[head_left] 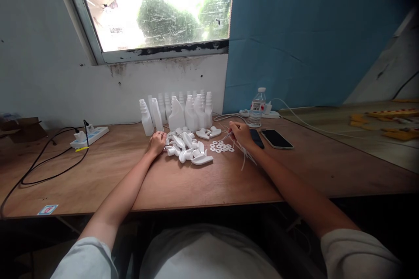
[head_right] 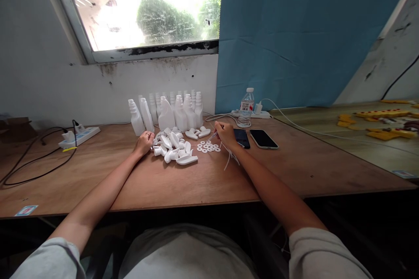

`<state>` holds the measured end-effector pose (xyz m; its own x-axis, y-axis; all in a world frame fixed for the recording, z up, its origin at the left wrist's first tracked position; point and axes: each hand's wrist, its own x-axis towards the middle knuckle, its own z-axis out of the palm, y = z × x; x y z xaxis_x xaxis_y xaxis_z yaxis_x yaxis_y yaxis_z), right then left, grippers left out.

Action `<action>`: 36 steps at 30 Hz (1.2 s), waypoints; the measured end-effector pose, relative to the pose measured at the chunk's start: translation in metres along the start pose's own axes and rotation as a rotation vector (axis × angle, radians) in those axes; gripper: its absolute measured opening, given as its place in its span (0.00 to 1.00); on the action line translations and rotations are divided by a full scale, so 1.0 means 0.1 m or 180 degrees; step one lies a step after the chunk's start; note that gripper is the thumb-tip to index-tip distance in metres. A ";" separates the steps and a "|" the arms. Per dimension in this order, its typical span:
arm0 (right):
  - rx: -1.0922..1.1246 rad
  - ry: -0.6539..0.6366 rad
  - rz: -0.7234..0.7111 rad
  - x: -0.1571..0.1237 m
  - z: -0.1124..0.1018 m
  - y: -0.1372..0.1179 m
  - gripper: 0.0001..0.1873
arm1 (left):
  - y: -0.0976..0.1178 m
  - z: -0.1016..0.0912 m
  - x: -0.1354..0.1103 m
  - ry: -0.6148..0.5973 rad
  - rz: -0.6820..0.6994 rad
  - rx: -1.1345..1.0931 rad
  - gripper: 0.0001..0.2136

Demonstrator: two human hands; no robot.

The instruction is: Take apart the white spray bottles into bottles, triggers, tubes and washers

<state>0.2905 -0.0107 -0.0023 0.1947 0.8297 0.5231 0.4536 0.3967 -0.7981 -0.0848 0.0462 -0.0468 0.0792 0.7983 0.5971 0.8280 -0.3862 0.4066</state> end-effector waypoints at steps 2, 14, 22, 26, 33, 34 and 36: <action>-0.0102 0.0134 -0.0034 0.02 -0.03 0.01 0.23 | 0.00 0.00 0.00 -0.0003 -0.0007 0.0005 0.13; -0.0298 0.0180 0.0014 0.01 -0.03 0.00 0.21 | -0.01 0.01 0.00 -0.0025 -0.0027 0.0041 0.13; 0.0017 0.0126 0.0349 0.02 0.00 0.00 0.19 | -0.01 0.02 0.00 -0.0046 -0.0031 0.0061 0.13; 0.0057 0.0132 0.0609 0.03 -0.01 0.02 0.20 | -0.01 0.02 0.00 -0.0040 -0.0029 0.0061 0.13; 0.0255 -0.0103 0.1525 0.06 0.03 0.10 0.18 | -0.01 0.01 0.00 -0.0045 -0.0016 0.0062 0.13; 0.0306 -0.0133 0.1653 0.06 0.04 0.11 0.19 | -0.01 0.01 0.00 -0.0049 -0.0018 0.0062 0.13; 0.0406 -0.0178 0.1871 0.06 0.04 0.15 0.19 | -0.01 0.02 0.00 -0.0055 -0.0024 0.0061 0.13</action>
<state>0.2947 0.0019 -0.0121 0.3336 0.9422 -0.0302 0.1754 -0.0935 -0.9801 -0.0852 0.0476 -0.0484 0.0824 0.8090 0.5819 0.8391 -0.3714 0.3975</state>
